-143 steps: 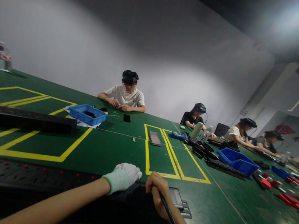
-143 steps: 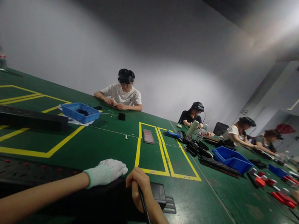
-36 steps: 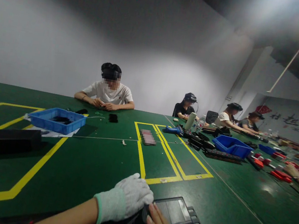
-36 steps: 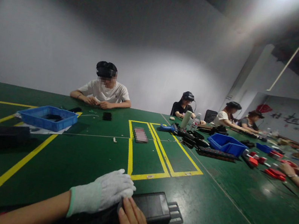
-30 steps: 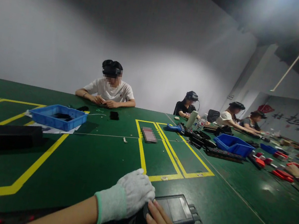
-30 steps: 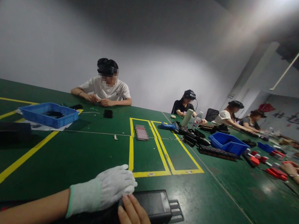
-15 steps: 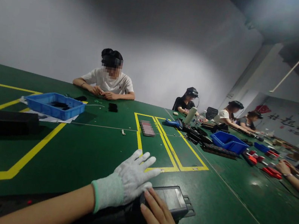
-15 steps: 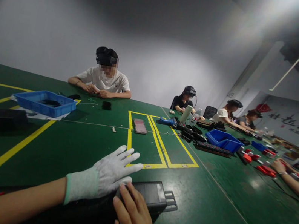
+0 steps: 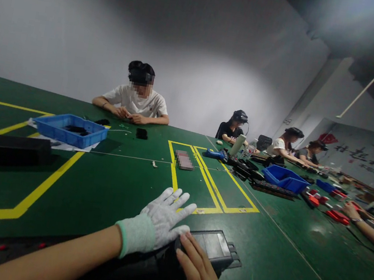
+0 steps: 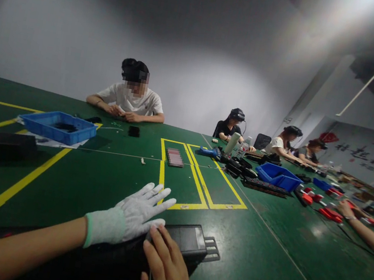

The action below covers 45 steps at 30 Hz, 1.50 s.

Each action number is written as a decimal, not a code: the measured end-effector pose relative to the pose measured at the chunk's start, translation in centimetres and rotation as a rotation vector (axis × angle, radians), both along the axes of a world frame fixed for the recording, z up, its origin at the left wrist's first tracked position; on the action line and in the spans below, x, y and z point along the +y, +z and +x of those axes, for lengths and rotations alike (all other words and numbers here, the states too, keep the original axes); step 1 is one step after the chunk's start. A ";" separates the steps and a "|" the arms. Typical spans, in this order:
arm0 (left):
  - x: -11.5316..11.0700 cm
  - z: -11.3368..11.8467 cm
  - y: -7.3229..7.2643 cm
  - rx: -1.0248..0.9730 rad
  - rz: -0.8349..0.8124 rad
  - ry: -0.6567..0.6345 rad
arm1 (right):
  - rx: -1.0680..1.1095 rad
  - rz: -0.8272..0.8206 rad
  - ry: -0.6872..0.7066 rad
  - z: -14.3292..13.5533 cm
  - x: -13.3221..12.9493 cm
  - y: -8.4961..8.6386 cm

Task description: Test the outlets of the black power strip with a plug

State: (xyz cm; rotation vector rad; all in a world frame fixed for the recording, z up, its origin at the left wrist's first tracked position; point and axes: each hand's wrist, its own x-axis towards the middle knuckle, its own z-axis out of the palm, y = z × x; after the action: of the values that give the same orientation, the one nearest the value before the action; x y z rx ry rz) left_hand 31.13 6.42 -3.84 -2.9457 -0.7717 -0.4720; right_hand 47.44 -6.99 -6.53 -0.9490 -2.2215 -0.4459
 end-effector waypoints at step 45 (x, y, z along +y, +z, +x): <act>0.4 -0.1 0.1 -0.224 0.002 -0.128 | 0.037 -0.007 -0.023 0.0 -0.1 -0.2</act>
State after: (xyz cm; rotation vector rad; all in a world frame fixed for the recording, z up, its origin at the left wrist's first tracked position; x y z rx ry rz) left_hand 31.05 6.78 -3.73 -2.9866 -0.6016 -0.8232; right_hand 47.44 -7.08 -6.77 -0.9799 -2.1823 -0.4284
